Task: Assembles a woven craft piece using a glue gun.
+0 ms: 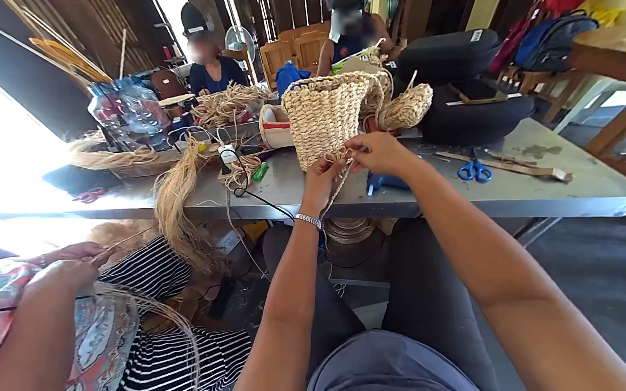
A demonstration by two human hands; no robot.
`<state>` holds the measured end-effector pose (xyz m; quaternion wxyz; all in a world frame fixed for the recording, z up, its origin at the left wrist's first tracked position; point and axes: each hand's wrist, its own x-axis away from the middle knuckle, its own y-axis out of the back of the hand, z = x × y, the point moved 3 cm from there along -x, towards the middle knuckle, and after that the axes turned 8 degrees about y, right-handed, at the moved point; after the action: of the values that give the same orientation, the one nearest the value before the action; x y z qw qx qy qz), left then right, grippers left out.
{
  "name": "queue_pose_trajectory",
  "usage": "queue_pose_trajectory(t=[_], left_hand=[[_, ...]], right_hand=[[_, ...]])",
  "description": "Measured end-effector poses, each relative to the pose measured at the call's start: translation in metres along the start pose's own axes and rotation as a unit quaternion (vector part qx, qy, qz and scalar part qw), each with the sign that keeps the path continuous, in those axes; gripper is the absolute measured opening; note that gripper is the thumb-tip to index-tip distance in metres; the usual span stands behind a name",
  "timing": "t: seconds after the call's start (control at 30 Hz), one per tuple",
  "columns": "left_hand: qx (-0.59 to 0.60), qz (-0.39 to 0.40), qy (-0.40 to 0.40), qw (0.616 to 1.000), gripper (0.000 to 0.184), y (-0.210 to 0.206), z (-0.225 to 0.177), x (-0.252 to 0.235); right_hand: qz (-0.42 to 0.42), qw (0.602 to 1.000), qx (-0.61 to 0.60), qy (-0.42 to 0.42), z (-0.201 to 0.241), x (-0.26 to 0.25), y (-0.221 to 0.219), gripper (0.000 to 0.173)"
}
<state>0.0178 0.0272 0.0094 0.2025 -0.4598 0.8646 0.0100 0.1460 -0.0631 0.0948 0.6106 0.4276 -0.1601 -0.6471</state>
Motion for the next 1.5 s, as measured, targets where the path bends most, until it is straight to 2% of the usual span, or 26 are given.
queue_pose_trajectory(t=[0.23, 0.37, 0.67, 1.07, 1.2, 1.33, 1.5], left_hand=[[0.025, 0.006, 0.027, 0.999, 0.005, 0.0, -0.004, 0.001], [0.026, 0.013, 0.037, 0.999, 0.003, 0.001, -0.001, -0.001], [0.015, 0.022, 0.038, 0.999, 0.001, -0.001, -0.003, 0.001], [0.009, 0.026, 0.036, 0.999, 0.004, -0.004, -0.004, 0.001], [-0.096, 0.02, 0.067, 0.993, 0.006, 0.001, -0.024, 0.036], [-0.061, 0.039, 0.048, 0.996, 0.005, -0.001, -0.005, 0.009], [-0.037, -0.009, 0.057, 0.998, 0.006, 0.002, 0.001, 0.004]], right_hand=[[-0.02, 0.999, 0.004, 0.033, -0.002, -0.002, 0.002, 0.025], [-0.022, 0.998, 0.015, 0.054, -0.003, -0.004, 0.002, 0.029], [-0.005, 1.0, -0.004, 0.026, -0.001, -0.002, 0.008, 0.025], [-0.002, 0.999, 0.009, 0.043, -0.008, -0.001, 0.016, 0.025], [-0.032, 0.996, 0.011, 0.088, -0.012, -0.006, 0.007, 0.024], [-0.057, 0.985, 0.095, 0.131, -0.015, -0.003, 0.012, 0.026], [-0.018, 0.993, 0.039, 0.113, -0.001, 0.003, 0.015, 0.024]])
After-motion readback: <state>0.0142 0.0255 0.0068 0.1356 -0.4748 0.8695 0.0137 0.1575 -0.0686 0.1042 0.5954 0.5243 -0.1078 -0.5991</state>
